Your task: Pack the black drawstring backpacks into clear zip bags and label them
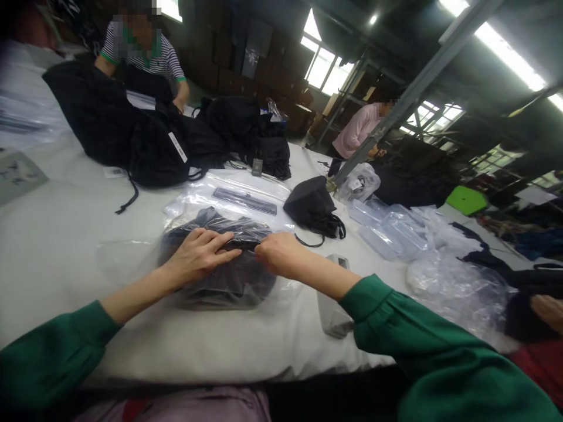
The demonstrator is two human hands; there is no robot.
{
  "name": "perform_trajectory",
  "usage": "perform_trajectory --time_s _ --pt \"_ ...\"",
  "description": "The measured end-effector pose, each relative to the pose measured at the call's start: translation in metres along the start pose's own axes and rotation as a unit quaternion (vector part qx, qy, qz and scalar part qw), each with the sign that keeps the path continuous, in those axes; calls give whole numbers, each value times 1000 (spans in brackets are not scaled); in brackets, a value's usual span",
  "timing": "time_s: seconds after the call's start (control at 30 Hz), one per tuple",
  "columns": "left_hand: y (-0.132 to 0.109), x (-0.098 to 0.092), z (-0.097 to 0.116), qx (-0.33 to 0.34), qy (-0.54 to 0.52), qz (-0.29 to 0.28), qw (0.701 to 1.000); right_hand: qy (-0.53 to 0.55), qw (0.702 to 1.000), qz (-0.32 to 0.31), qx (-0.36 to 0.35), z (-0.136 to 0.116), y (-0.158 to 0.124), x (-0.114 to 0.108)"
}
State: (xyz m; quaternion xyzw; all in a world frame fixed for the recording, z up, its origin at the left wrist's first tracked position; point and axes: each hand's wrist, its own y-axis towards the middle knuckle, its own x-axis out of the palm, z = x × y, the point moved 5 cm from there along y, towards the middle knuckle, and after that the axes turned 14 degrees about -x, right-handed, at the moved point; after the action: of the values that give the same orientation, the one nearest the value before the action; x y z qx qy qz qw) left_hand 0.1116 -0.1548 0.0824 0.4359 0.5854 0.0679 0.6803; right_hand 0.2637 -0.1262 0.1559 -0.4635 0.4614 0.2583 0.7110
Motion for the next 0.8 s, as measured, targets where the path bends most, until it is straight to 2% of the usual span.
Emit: perform_trajectory --time_s 0.17,0.37,0.57,0.63,0.7,0.8 --pt "1 -1 -1 2 -9 -16 1000 -51 996 -59 49 4 15 8" --pt "4 0 -1 2 -22 -22 1000 -65 992 -16 110 11 16 5" --pt "6 2 -2 -7 -20 -19 1000 -77 986 15 149 51 0 -13" --pt "7 4 1 -9 -24 -16 1000 -54 988 72 128 54 -4 -13" --pt "9 4 4 -14 -27 -12 999 -22 987 147 68 45 -4 -8" --pt "12 -4 2 -14 -35 -16 999 37 980 194 -2 29 5 15"
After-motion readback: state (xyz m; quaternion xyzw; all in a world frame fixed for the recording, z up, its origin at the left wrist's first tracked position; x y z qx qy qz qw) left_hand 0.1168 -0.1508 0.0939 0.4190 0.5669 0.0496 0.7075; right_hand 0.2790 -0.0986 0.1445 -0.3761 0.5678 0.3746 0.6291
